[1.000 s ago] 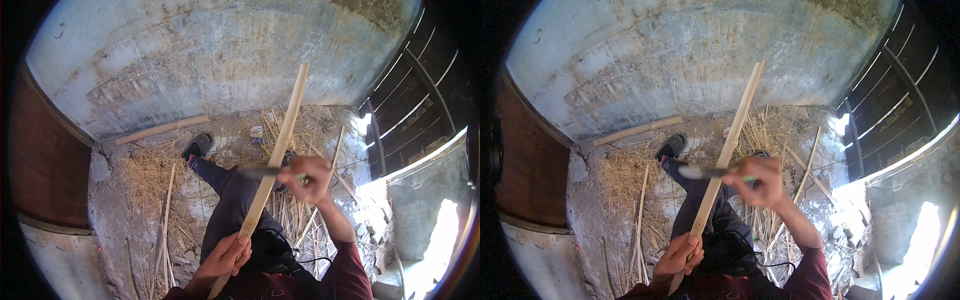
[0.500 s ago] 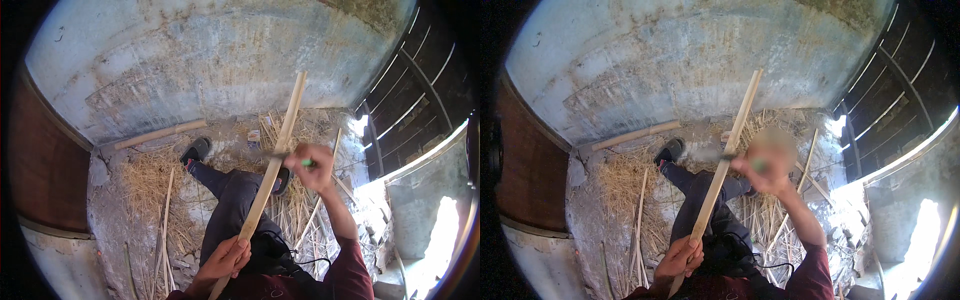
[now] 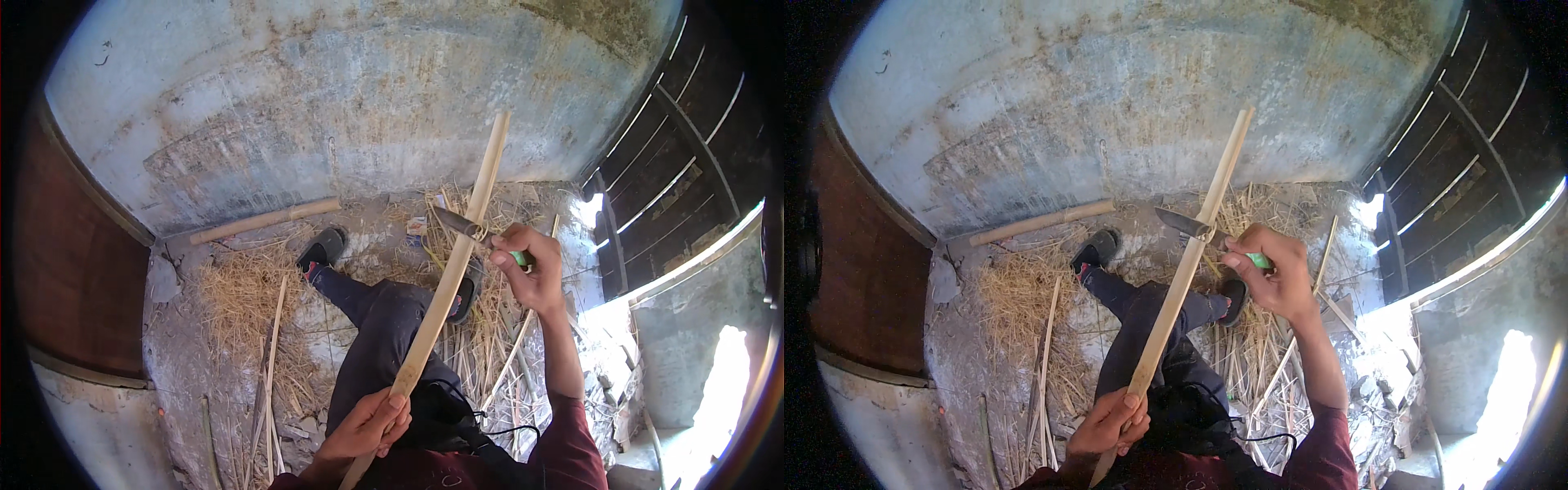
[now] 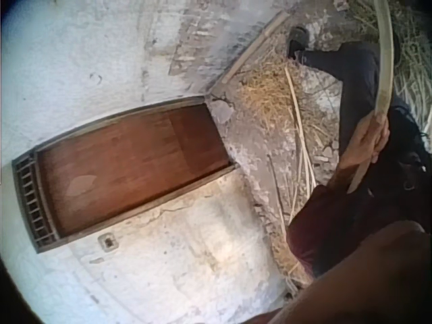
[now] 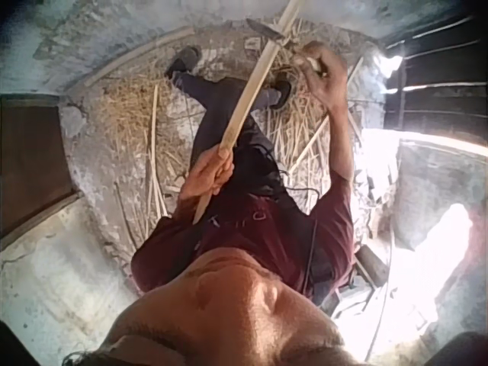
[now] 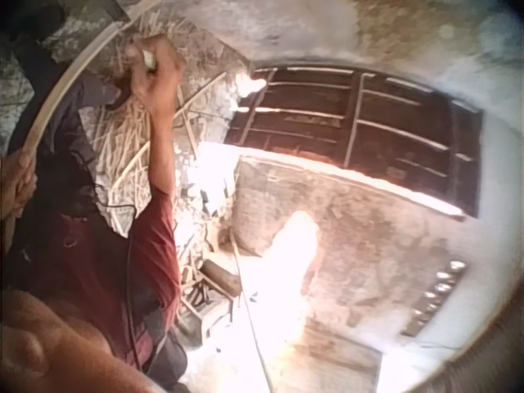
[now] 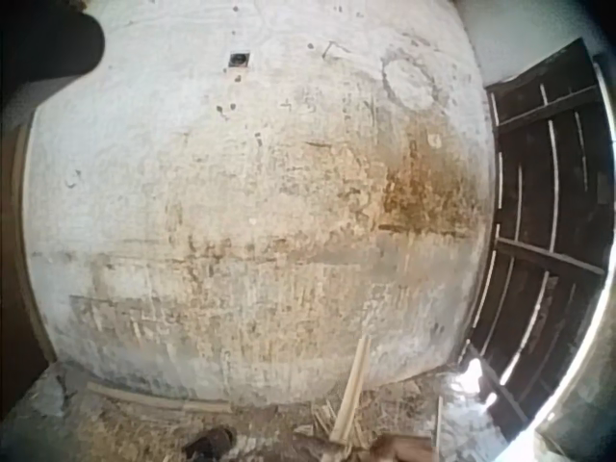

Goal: The person uses a knife to shave and smooth the surface of a long, thin wooden piece.

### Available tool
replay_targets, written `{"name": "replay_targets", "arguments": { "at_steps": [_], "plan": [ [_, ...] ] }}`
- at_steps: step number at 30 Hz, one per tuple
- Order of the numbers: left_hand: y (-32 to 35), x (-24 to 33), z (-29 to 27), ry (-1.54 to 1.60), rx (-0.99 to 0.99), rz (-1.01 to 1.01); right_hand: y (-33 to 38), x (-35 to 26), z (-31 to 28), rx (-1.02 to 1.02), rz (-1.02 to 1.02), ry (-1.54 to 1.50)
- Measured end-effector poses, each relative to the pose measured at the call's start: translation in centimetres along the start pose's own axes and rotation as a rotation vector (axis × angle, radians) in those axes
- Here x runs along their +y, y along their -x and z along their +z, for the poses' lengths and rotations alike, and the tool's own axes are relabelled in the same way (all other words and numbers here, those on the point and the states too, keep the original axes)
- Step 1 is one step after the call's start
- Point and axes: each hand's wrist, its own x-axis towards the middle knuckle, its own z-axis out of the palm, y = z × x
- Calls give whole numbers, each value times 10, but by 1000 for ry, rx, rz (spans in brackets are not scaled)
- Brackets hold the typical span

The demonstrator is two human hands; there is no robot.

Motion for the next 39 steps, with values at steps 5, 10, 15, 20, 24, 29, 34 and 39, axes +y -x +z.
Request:
{"name": "replay_targets", "arguments": {
  "at_steps": [5, 10, 15, 20, 24, 29, 34, 39],
  "plan": [
    [1, 3, 4, -27, 22, -36, -11, 5, -6, -40, -43, -37],
    [0, -2, -1, -20, 12, -33, -16, 3, 1, -56, -47, -40],
    [2, -2, 3, -51, 60, -60, -22, 34, -15, 45, -33, 38],
    [2, -2, 0, -44, 38, -62, -25, 34, -16, 16, -11, 5],
    [1, 0, 1, -54, 43, -73, -30, 49, -23, 96, 87, -27],
    [2, -3, -1, -34, 34, -67, -27, 44, -24, -43, -12, 73],
    [1, 1, 2, -80, 47, -66, -44, 65, -28, 125, 90, -56],
    [0, 0, 3, -67, 43, -86, -45, 79, -38, 60, 146, -4]
  ]
}}
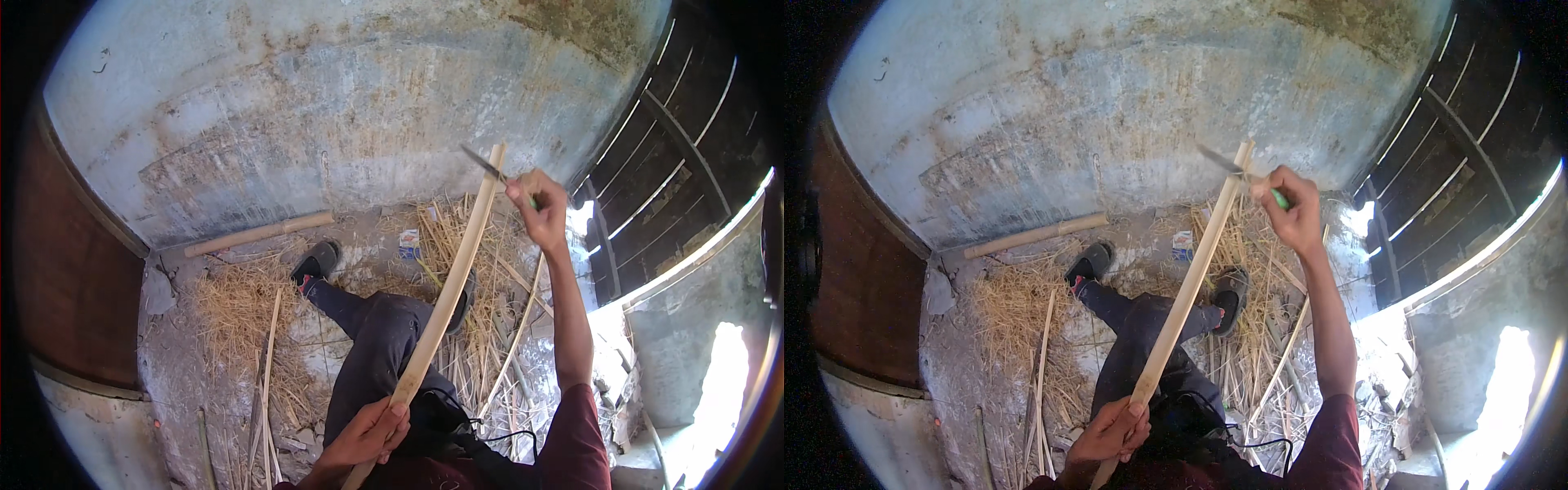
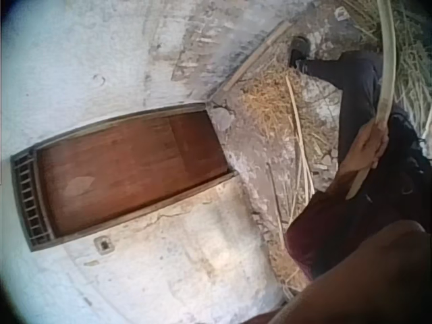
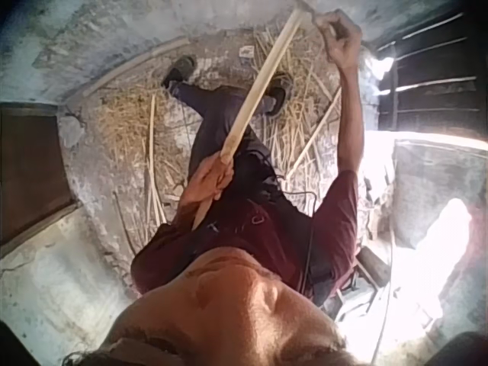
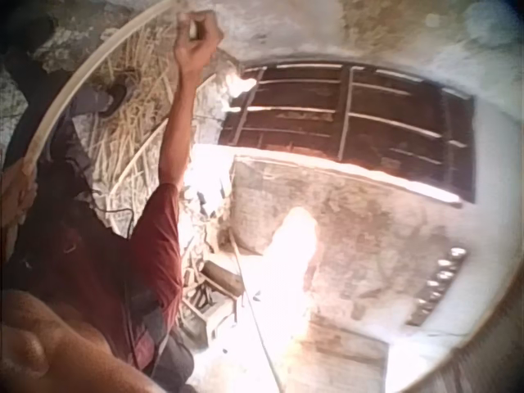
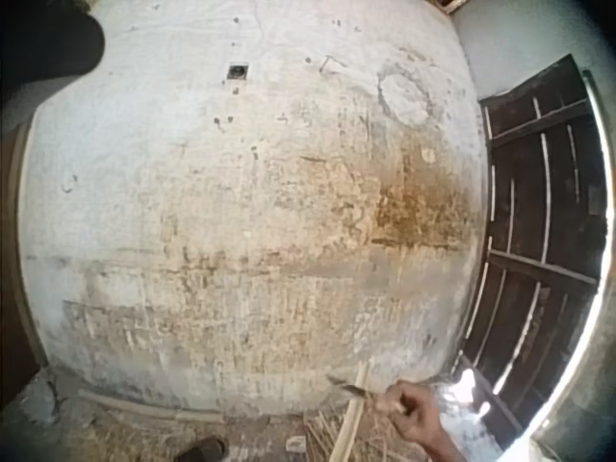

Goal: The person uses a knife to shave and smooth the surface of a long, thin wooden piece.

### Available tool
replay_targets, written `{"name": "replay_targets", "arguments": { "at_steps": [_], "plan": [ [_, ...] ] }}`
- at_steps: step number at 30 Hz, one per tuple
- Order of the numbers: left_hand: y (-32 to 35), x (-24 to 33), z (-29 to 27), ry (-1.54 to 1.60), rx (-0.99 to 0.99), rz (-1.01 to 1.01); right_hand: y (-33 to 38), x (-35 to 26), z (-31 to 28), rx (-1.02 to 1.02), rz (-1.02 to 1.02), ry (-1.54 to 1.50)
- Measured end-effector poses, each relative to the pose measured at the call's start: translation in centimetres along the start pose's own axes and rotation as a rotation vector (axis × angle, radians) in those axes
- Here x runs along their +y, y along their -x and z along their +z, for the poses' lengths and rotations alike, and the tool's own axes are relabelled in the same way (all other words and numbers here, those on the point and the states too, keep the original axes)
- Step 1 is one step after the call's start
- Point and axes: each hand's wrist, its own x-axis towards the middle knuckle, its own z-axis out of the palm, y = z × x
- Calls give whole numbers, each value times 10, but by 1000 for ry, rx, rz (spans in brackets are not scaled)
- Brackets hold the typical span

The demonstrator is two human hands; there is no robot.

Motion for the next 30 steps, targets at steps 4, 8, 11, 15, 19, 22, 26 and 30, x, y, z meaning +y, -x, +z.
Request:
{"name": "replay_targets", "arguments": {
  "at_steps": [4, 8, 11, 15, 19, 22, 26, 30],
  "plan": [
    [2, 0, -1, -2, 3, -5, -7, 3, 3, 58, -63, -55],
    [0, -1, 1, -26, 2, -1, -16, 14, -4, 79, -10, -78],
    [2, 0, 0, -12, 7, -6, -17, 12, 2, 106, -31, -66],
    [0, -8, -3, -24, -6, 16, -30, 53, -23, 230, 19, 163],
    [17, 5, 10, -26, 39, -49, -26, 87, -51, 605, 13, 511],
    [10, -2, -9, 7, 146, 53, 9, 105, -51, 273, 265, 543],
    [4, 1, -27, -77, 210, 132, 86, 152, -89, -626, 768, 934],
    [-2, -1, -39, -111, 231, 138, 127, 146, -94, -547, 894, 808]
  ]
}}
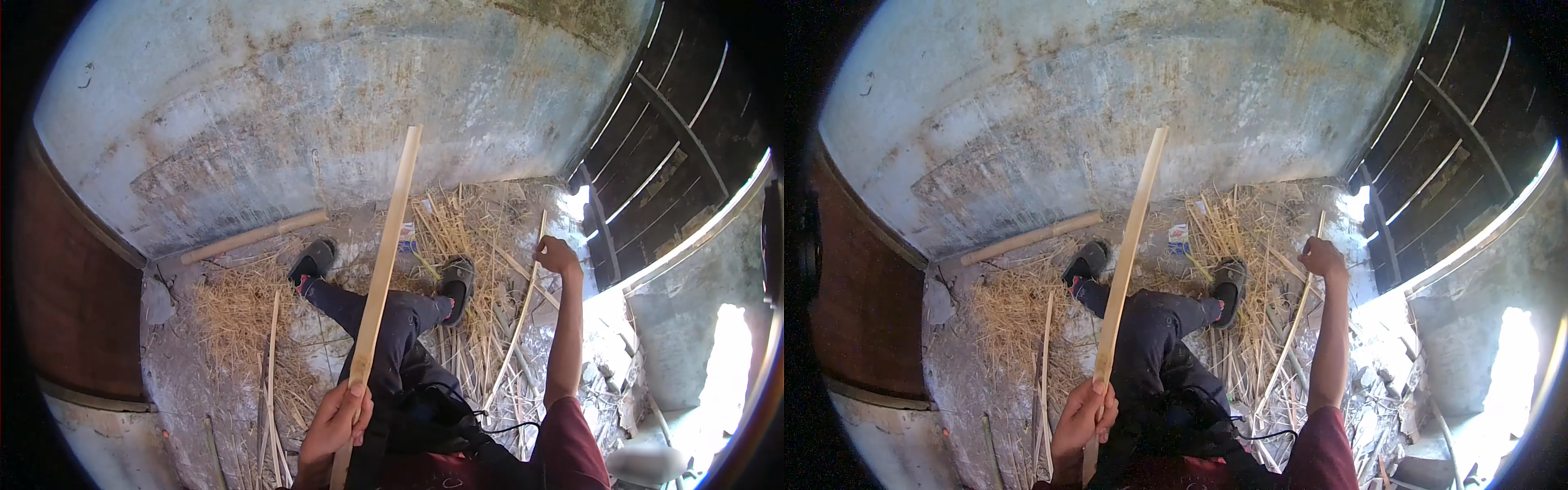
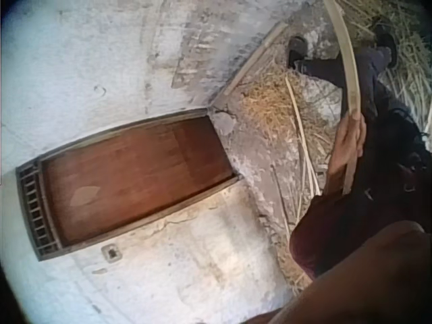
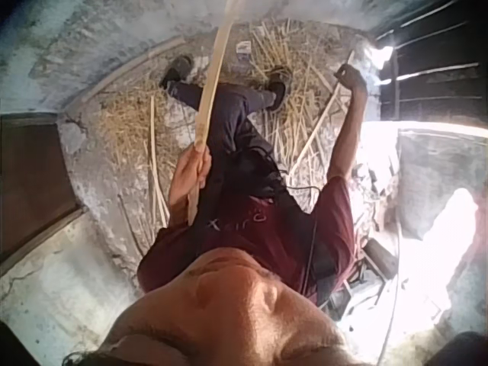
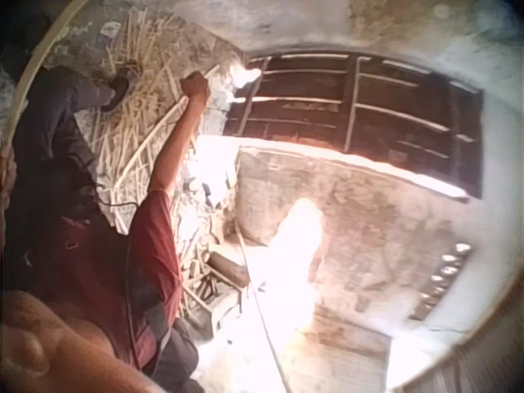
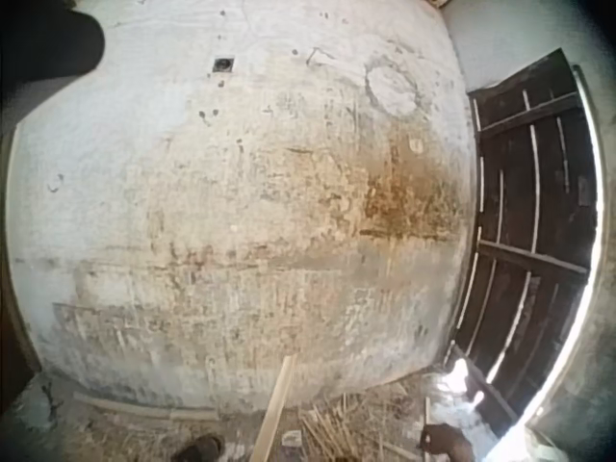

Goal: The person uses a knife to shave and smooth the surface of a long, thin wooden piece.

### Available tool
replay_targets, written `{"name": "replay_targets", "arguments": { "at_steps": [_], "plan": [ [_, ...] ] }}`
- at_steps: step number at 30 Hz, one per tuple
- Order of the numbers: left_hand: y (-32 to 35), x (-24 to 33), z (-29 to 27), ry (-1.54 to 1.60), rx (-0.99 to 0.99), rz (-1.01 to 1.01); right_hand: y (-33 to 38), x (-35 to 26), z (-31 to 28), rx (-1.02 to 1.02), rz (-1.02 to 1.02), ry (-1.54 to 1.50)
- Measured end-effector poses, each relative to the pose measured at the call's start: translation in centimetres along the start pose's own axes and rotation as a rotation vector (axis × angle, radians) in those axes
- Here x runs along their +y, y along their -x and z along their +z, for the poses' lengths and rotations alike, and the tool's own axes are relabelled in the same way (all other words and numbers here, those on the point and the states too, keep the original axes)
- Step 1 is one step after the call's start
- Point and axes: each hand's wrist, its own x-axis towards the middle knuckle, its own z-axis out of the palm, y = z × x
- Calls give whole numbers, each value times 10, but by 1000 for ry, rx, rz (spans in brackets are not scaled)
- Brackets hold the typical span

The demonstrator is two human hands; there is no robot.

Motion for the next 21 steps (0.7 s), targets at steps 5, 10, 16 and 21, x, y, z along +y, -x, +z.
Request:
{"name": "replay_targets", "arguments": {
  "at_steps": [5, 10, 16, 21],
  "plan": [
    [-6, 3, 7, 1, 8, -31, 55, -69, -27, 392, -116, -252],
    [-15, 5, 20, -17, -45, -31, 106, -147, -51, 489, -266, -813],
    [-18, 3, 20, 118, -220, -13, 171, -196, -18, 475, -665, -1099],
    [-10, 17, 19, 214, -239, -52, 196, -220, -6, 334, -923, -869]
  ]
}}
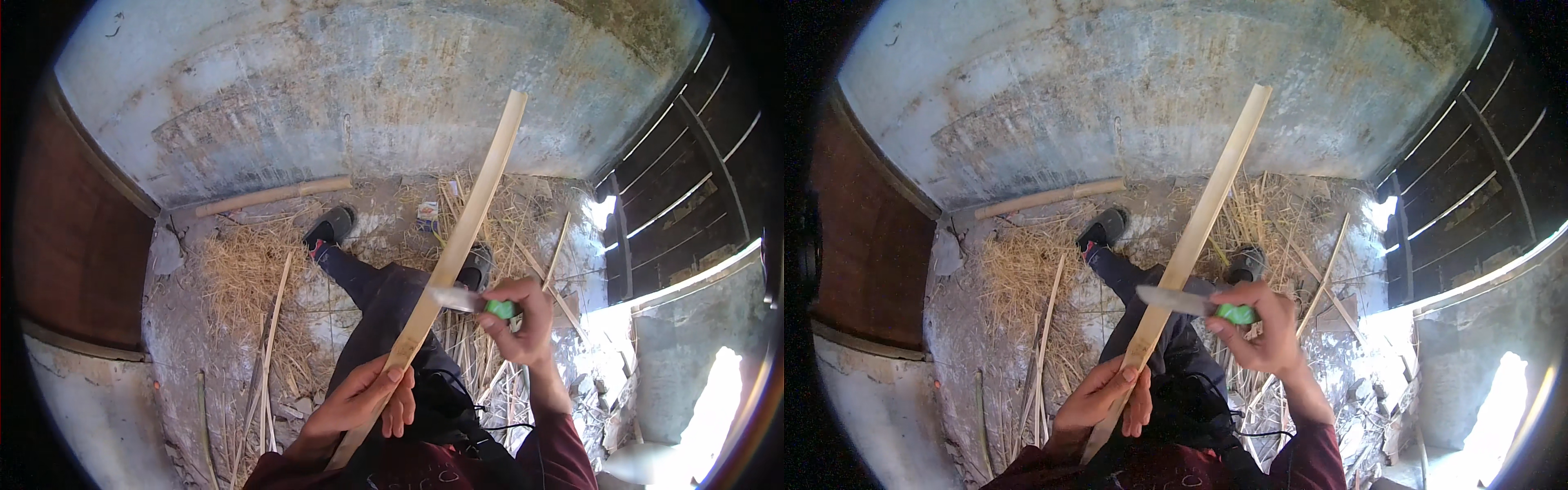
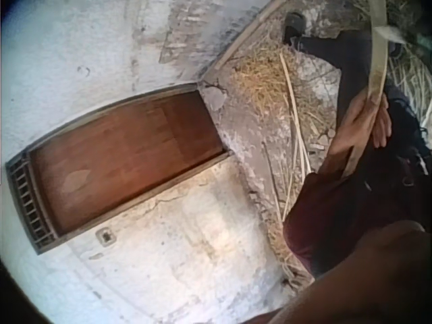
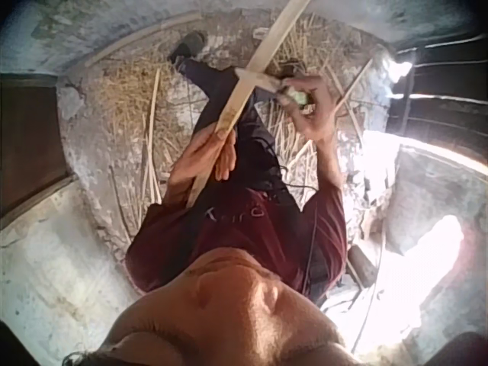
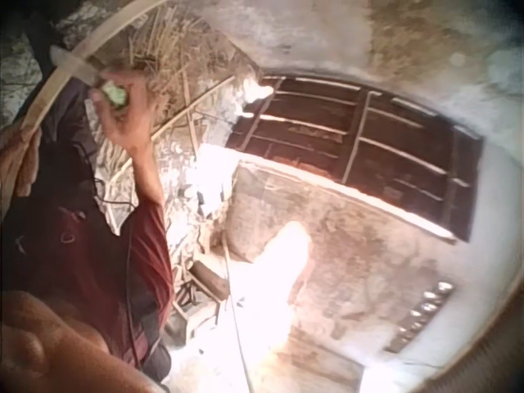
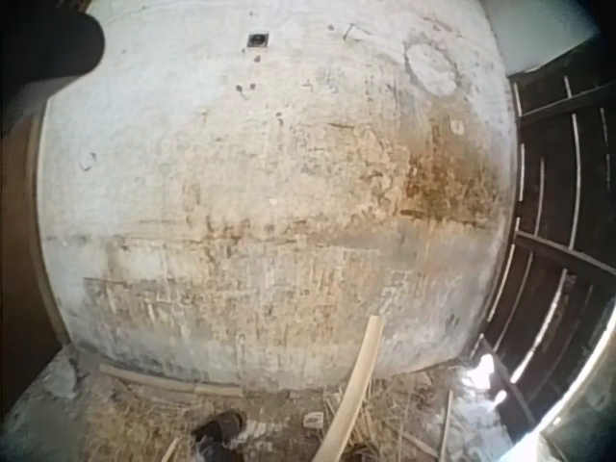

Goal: The person uses a knife to shave and smooth the surface of a long, thin wooden piece.

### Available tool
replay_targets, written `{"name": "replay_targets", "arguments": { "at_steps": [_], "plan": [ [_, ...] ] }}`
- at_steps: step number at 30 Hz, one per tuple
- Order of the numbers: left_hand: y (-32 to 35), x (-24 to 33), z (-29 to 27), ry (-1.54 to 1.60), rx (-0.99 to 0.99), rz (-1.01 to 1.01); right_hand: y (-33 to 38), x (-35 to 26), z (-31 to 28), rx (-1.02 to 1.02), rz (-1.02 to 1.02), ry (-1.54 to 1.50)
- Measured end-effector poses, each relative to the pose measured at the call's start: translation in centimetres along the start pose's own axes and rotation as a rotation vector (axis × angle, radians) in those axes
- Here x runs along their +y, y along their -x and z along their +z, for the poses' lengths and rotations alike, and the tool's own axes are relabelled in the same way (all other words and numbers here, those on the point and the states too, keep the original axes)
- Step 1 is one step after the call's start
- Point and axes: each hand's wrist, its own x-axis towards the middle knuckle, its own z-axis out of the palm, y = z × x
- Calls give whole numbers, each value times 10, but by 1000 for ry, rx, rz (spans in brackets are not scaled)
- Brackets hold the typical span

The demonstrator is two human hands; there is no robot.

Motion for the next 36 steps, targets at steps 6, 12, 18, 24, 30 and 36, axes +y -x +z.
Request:
{"name": "replay_targets", "arguments": {
  "at_steps": [6, 12, 18, 24, 30, 36],
  "plan": [
    [2, 2, -4, -11, -69, -1, 2, 0, 18, -181, -114, -19],
    [2, -4, -5, -1, -76, 40, 1, 4, 29, -168, -207, 6],
    [4, 2, -2, -41, -43, 27, 4, 1, 25, -145, -285, 181],
    [5, 4, -4, -47, -1, 52, 12, -8, 9, -108, -245, 247],
    [6, 2, -5, -43, 15, 63, 16, -20, -2, -102, -246, 374],
    [5, 3, -3, -71, 18, 69, 18, -28, -3, -123, -220, 388]
  ]
}}
